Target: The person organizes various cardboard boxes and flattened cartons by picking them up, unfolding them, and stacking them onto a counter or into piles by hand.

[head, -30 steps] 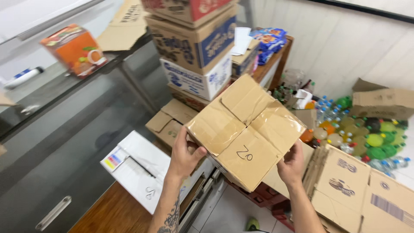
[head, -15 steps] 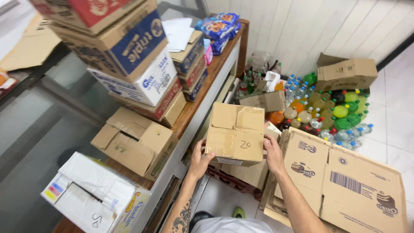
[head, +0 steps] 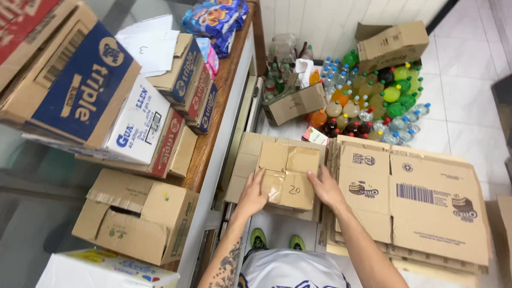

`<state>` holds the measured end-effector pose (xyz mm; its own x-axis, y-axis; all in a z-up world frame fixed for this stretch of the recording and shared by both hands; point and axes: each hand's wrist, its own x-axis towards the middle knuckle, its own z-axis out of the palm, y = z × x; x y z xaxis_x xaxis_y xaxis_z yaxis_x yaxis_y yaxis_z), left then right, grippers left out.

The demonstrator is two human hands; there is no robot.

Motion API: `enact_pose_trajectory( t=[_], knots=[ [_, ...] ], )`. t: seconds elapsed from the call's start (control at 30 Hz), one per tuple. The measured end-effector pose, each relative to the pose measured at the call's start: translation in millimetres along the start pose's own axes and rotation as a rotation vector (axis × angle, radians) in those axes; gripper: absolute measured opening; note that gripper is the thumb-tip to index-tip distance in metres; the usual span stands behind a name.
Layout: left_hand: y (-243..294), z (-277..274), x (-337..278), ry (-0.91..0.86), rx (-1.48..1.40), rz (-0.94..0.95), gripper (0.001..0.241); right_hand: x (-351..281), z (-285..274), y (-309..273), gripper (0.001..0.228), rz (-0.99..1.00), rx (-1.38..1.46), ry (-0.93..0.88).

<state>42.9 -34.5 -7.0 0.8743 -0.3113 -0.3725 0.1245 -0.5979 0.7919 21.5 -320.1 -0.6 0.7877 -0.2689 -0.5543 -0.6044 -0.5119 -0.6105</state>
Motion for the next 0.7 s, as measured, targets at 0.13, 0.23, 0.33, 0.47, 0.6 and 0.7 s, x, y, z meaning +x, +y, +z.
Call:
enact_pose_trajectory(
  t=[0.13, 0.23, 0.33, 0.47, 0.6, 0.7],
  knots=[
    [16.8, 4.4, 25.9, 0.07, 0.378, 0.074, 0.079, 4.5, 6.2, -45.2, 0.102, -0.047, -0.189, 0.181],
    [34.7, 13.3, 37.4, 0.095, 0.428, 0.014, 0.092, 14.7, 16.3, -71.2, 0.095, -0.077, -0.357, 0.267],
    [48.2, 20.2, 40.2, 0.069, 0.568, -0.003, 0.108, 24.1, 22.7, -85.2, 0.115, -0.023, -0.487, 0.319],
    [45.8, 30.4, 47.5, 0.055, 0.621, -0.009, 0.096, 36.9, 26.4, -81.5, 0.119, 0.003, -0.565, 0.35],
    [34.8, 38.6, 61.0, 0.001, 0.623, -0.042, 0.083, 53.0, 26.6, -74.2, 0.126, 0.015, -0.547, 0.298],
    [30.1, 31.6, 67.5, -0.025, 0.544, -0.025, 0.09, 79.8, 21.8, -54.3, 0.128, 0.035, -0.455, 0.217]
  ],
)
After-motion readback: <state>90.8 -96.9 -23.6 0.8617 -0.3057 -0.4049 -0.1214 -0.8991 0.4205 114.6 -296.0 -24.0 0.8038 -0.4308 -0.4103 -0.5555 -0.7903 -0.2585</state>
